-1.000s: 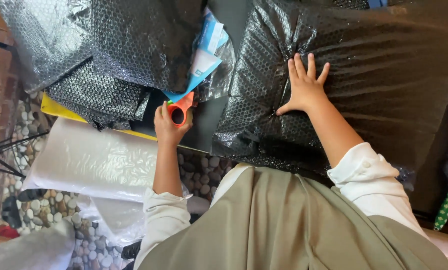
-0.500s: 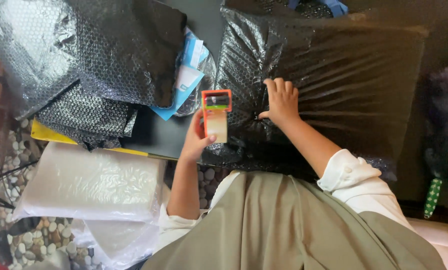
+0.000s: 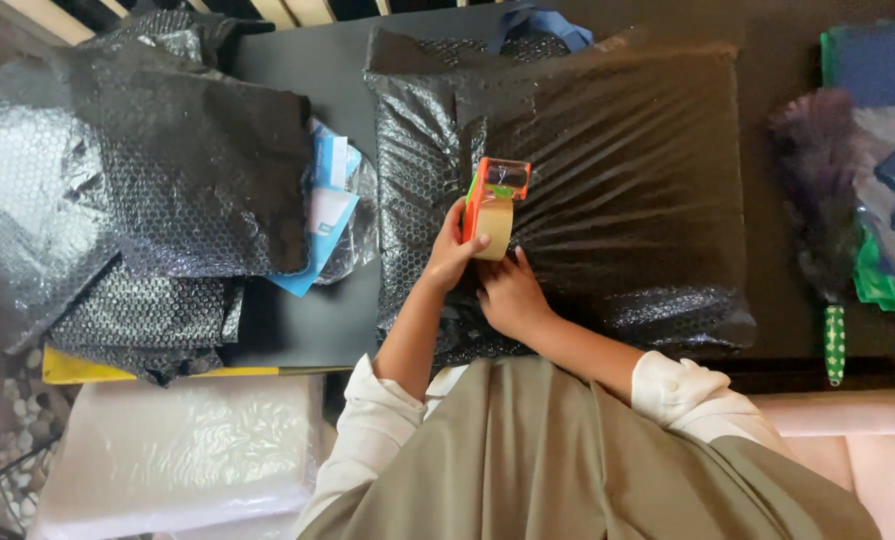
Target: The person packs a pillow into a blue bag, dusts the bag with a handheld duster, wraps the bag in black bubble wrap, and secures the package with clear tape using a handheld tape dispenser.
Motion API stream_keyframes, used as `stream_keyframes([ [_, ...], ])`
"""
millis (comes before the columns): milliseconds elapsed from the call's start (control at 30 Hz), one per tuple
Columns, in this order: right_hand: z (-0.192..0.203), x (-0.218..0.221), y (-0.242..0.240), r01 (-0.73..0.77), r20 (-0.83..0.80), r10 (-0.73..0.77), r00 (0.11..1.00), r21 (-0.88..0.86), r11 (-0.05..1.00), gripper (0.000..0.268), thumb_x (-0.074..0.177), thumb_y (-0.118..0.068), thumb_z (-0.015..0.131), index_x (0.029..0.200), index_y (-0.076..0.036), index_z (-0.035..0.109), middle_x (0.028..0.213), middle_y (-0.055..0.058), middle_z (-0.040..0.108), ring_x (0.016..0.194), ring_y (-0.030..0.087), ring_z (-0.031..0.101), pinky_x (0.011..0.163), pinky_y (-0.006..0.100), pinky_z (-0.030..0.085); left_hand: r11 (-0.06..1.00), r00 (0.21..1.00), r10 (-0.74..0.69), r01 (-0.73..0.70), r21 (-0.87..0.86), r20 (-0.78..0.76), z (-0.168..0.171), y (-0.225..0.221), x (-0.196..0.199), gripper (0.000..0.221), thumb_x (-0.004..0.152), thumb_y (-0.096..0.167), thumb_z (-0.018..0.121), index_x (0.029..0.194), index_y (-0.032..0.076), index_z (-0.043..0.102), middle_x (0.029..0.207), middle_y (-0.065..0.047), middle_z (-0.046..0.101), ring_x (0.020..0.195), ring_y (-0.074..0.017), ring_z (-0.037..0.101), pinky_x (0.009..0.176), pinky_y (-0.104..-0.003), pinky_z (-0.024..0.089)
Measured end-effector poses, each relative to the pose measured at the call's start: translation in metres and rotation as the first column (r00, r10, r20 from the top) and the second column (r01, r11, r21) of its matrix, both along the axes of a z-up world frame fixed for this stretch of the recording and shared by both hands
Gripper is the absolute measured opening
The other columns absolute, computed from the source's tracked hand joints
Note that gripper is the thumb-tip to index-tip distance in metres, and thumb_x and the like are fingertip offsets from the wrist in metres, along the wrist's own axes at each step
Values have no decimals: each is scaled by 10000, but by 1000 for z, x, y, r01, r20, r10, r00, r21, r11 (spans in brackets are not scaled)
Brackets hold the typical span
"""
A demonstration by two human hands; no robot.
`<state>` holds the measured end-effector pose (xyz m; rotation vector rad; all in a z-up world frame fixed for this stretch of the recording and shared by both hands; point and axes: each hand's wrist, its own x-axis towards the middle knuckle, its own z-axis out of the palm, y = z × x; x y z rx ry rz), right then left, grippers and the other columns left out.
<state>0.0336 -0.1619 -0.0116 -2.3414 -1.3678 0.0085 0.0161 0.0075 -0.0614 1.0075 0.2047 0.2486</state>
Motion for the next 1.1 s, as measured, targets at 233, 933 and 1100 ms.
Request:
stream_keyframes([
  [233, 86, 56, -27, 162, -161, -96, 982, 466, 870, 182, 795, -267, 866, 930, -222, 751, 816, -36, 717, 757, 204, 663, 737, 335, 535, 997, 1000, 10, -10, 72, -3, -30, 3, 2, 1154, 730, 104, 952, 1616, 25, 218, 1562, -271, 383, 1398, -348, 468, 1110, -433, 491],
  [933, 89, 105, 3, -9, 268, -115, 957, 420, 907, 160, 912, 5, 790, 840, 6, 647, 807, 124, 645, 845, 294, 671, 796, 391, 564, 751, 980, 158, -197, 631, 119, 2, -31, -1, 285, 930, 355, 772, 1051, 104, 715, 1253, -71, 338, 1287, -342, 434, 1163, -497, 337],
  [1100, 66, 109, -7, -4, 420, -130, 898, 304, 953, 187, 886, -101, 801, 852, -81, 618, 815, 33, 608, 871, 233, 676, 757, 313, 572, 740, 981, 183, -181, 647, 65, -30, -36, 7, 257, 896, 419, 806, 773, 202, 747, 816, 0, 590, 822, -218, 567, 845, -345, 456],
])
